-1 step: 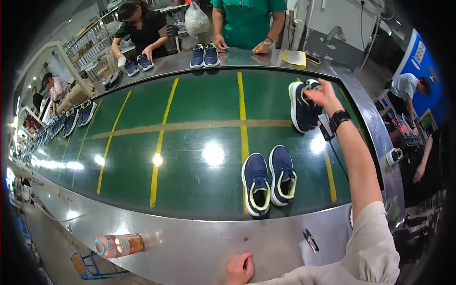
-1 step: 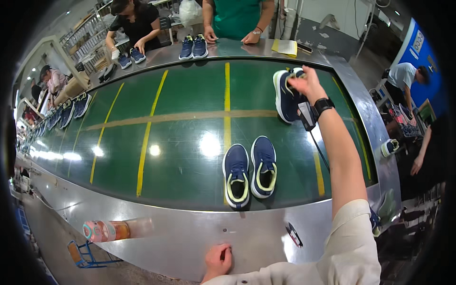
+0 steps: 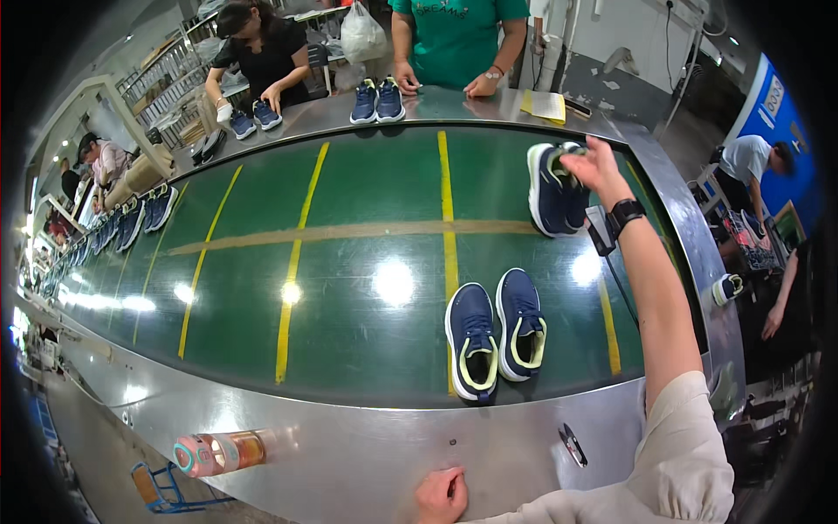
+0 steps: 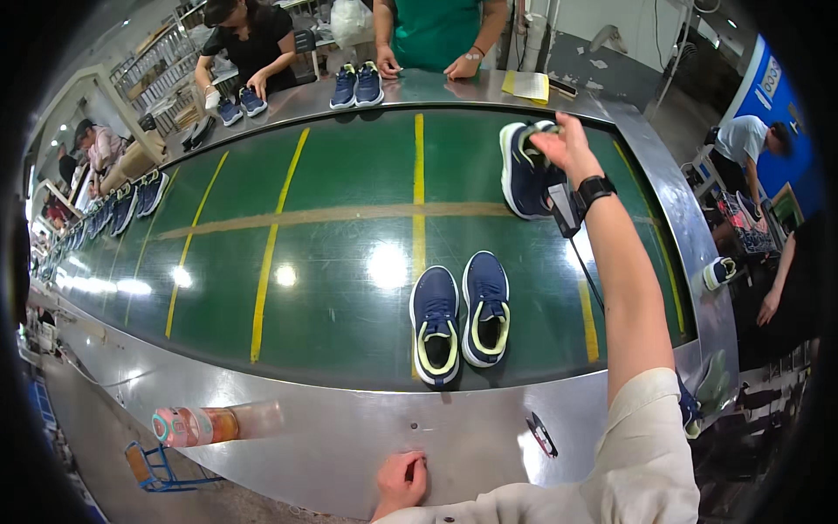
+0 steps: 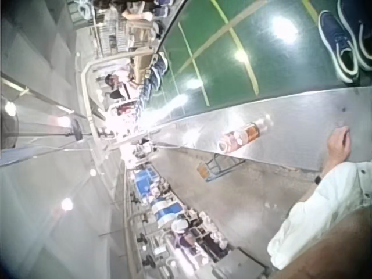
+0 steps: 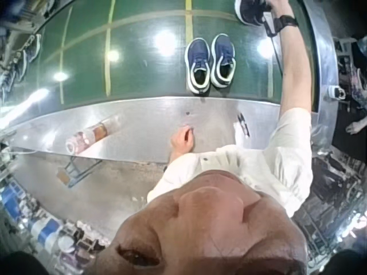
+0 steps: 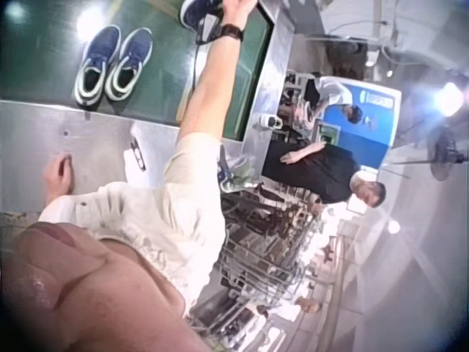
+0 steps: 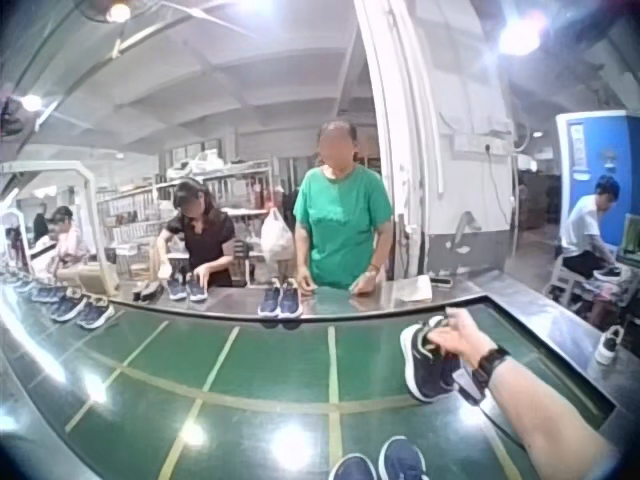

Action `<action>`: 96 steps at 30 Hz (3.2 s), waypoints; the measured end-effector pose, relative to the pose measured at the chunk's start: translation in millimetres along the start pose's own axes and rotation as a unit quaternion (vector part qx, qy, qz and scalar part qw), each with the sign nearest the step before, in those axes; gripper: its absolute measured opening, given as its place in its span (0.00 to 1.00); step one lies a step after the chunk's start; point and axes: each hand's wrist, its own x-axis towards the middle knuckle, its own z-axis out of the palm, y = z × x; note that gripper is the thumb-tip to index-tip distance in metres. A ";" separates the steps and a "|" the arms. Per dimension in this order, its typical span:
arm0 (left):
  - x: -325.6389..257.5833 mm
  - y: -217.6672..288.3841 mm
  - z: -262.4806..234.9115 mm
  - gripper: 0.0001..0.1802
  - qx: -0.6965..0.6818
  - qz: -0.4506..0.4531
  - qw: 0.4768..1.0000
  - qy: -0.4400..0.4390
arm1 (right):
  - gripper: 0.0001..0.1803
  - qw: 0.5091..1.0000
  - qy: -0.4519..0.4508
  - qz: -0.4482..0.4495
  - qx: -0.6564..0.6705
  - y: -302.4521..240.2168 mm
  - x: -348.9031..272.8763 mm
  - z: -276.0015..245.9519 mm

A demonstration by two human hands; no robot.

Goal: Inspecting pairs of sneakers and placing them onto a circular conveyor belt in a shoe factory.

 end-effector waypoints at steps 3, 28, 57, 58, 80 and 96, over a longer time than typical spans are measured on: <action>1.4 3.5 3.7 0.08 -0.003 -0.027 1.000 -0.008 | 0.37 0.933 -0.048 -0.122 -0.335 9.0 -24.0 6.3; -14.6 5.4 31.9 0.07 -0.030 -0.029 0.998 0.043 | 0.29 0.385 -0.247 -0.272 -0.847 204.3 -315.2 -81.4; -19.7 25.6 -4.2 0.27 -0.589 -0.444 0.674 -0.036 | 0.25 0.954 -0.077 0.057 -0.285 193.4 -442.2 -236.3; -21.0 24.1 -7.4 0.30 -0.658 -0.411 0.625 -0.087 | 0.22 0.979 -0.080 0.092 -0.163 197.4 -447.0 -241.7; -36.2 44.4 -9.3 0.23 -0.525 -0.250 0.814 -0.011 | 0.30 0.986 -0.147 -0.017 -0.079 180.2 -492.9 -219.5; -29.4 86.5 2.9 0.45 -0.315 0.012 0.947 -0.056 | 0.34 0.930 -0.146 -0.232 -0.245 204.4 -502.3 -202.9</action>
